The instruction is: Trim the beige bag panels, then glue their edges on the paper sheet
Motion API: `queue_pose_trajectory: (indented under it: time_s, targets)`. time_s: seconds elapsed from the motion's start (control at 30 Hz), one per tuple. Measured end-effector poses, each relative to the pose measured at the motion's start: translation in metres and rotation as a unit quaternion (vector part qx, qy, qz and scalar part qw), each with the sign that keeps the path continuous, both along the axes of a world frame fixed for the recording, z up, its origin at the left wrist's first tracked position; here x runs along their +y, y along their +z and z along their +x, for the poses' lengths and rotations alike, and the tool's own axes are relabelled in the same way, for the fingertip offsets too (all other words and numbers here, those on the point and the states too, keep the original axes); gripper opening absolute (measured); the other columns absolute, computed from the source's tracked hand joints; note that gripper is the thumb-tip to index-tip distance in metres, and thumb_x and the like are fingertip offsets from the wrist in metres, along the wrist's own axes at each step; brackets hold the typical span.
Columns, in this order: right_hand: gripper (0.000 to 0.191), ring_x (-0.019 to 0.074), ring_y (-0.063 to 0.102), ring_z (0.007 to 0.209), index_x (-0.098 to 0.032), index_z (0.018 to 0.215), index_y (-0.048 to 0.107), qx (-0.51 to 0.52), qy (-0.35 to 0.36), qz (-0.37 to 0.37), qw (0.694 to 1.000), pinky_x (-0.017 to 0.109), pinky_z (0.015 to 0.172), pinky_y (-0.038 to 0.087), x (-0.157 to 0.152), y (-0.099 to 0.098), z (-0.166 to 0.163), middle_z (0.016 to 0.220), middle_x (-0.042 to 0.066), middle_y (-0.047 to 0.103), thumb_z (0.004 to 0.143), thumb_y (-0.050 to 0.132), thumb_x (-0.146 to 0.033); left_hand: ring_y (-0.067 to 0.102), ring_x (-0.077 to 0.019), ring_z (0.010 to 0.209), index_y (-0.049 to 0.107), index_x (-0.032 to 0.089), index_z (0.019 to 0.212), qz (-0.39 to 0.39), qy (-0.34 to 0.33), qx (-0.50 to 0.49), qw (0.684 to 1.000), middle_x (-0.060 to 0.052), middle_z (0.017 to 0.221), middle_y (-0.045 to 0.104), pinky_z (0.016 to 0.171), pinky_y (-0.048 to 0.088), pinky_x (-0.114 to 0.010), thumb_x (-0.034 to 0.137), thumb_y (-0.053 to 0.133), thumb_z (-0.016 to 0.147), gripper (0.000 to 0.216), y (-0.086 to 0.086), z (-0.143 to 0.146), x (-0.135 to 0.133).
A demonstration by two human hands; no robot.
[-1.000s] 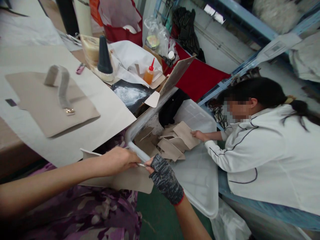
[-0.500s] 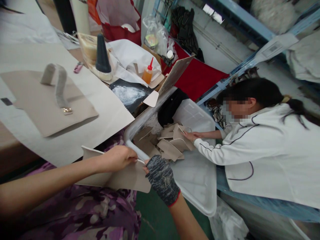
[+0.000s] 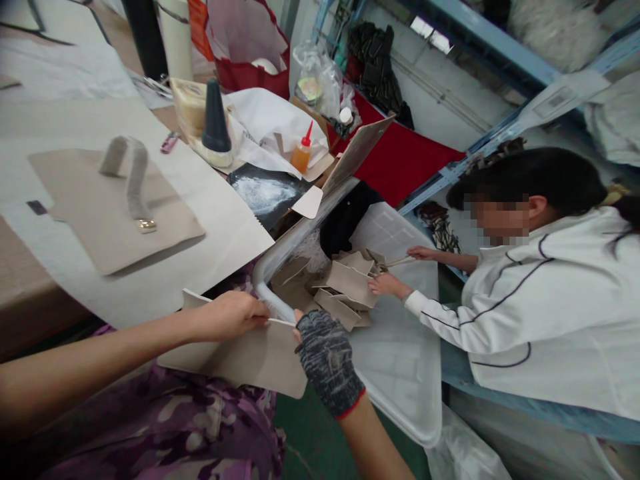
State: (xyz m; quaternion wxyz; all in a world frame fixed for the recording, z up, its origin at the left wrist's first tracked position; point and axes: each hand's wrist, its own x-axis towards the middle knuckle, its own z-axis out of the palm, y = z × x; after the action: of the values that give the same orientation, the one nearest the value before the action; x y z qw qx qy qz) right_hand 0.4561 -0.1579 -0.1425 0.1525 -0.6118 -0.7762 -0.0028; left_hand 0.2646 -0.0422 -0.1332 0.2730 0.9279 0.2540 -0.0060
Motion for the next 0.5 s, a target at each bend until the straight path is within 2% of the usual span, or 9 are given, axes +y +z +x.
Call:
queue_pose_trajectory:
  time_s: [0.1,0.2,0.37,0.5]
  targets:
    - [0.033,0.0258,0.058,0.078,-0.013,0.088,0.063,-0.081,-0.040,0.068,0.994,0.042,0.074,0.045,-0.001,-0.005,-0.021,0.079,0.013,0.064,0.091,0.038,-0.033,0.065,-0.0220,0.070,0.070,0.022,0.083,0.008,0.008,-0.003,1.000,-0.006,0.074,0.070,0.054,0.041,-0.025,0.024,0.045,0.082,0.025,-0.001,0.004,-0.003]
    - [0.038,0.0218,0.057,0.067,-0.016,0.071,0.060,-0.062,-0.040,0.081,0.994,0.036,0.066,0.045,0.002,-0.008,-0.030,0.067,0.009,0.061,0.093,0.033,-0.032,0.065,-0.0225,0.071,0.070,0.022,0.081,0.012,0.009,-0.009,1.000,-0.007,0.074,0.070,0.056,0.042,-0.026,0.024,0.046,0.081,0.024,-0.004,0.004,-0.006]
    - [0.035,0.0155,0.059,0.067,-0.019,0.072,0.059,0.010,0.008,0.052,0.999,0.027,0.063,0.047,0.006,-0.008,-0.019,0.068,0.003,0.062,0.093,0.034,-0.031,0.065,-0.0208,0.068,0.069,0.021,0.082,0.009,-0.023,0.002,1.000,-0.006,0.074,0.070,0.055,0.043,-0.024,0.024,0.043,0.084,0.026,0.000,0.003,-0.006]
    - [0.033,0.0189,0.060,0.072,-0.017,0.082,0.063,-0.010,0.020,0.047,0.999,0.032,0.067,0.047,0.003,-0.016,-0.021,0.073,0.006,0.064,0.092,0.033,-0.027,0.066,-0.0237,0.070,0.069,0.017,0.080,0.013,-0.035,0.014,0.999,-0.010,0.076,0.070,0.059,0.047,-0.028,0.024,0.044,0.084,0.026,0.003,0.009,-0.012]
